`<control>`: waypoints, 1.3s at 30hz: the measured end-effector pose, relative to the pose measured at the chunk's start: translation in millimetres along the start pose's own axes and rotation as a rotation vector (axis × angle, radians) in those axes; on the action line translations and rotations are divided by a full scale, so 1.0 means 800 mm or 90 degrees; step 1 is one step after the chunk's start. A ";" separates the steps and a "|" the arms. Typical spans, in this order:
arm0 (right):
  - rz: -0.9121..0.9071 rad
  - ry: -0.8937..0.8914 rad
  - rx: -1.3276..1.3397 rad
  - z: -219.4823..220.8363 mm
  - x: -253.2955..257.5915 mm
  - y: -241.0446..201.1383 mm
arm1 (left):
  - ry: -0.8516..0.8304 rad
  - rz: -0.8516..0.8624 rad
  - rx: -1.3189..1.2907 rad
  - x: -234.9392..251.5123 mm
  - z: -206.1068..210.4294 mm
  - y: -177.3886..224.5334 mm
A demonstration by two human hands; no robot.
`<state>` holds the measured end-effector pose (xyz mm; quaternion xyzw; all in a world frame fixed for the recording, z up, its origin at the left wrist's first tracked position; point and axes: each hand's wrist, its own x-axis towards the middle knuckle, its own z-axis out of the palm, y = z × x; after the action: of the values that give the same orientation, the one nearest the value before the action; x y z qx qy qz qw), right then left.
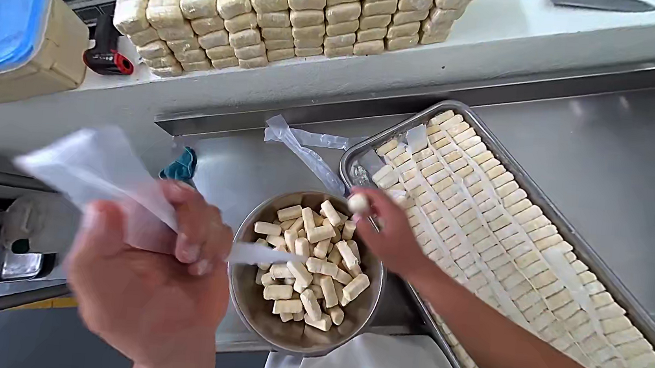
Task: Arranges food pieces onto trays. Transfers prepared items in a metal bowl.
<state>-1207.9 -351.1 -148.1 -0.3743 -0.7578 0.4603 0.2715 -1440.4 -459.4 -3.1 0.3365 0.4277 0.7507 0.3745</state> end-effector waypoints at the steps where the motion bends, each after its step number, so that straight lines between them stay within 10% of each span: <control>1: -0.014 -0.079 -0.041 0.013 -0.014 -0.009 | 0.003 0.051 0.017 0.014 -0.002 0.001; 6: 0.014 -0.260 -0.135 0.025 -0.020 -0.002 | 0.127 0.135 0.172 0.134 -0.010 -0.063; 12: 0.063 -0.214 -0.303 -0.048 0.085 0.072 | 0.112 -0.292 0.423 0.149 -0.077 -0.180; 17: 0.113 -0.343 -0.554 -0.049 0.132 0.151 | 0.042 -0.276 0.367 0.082 -0.065 -0.173; 31: 0.287 -0.166 -0.628 -0.059 0.092 0.132 | 0.142 -0.270 0.340 -0.072 -0.139 -0.132; 39: 0.309 0.016 -0.232 -0.083 0.057 0.078 | 0.075 -0.214 0.320 -0.083 -0.120 -0.112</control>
<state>-1164.4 -262.4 -172.9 -0.5929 -0.7128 0.3635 0.0911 -1462.6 -521.4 -134.3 0.2992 0.6705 0.5672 0.3730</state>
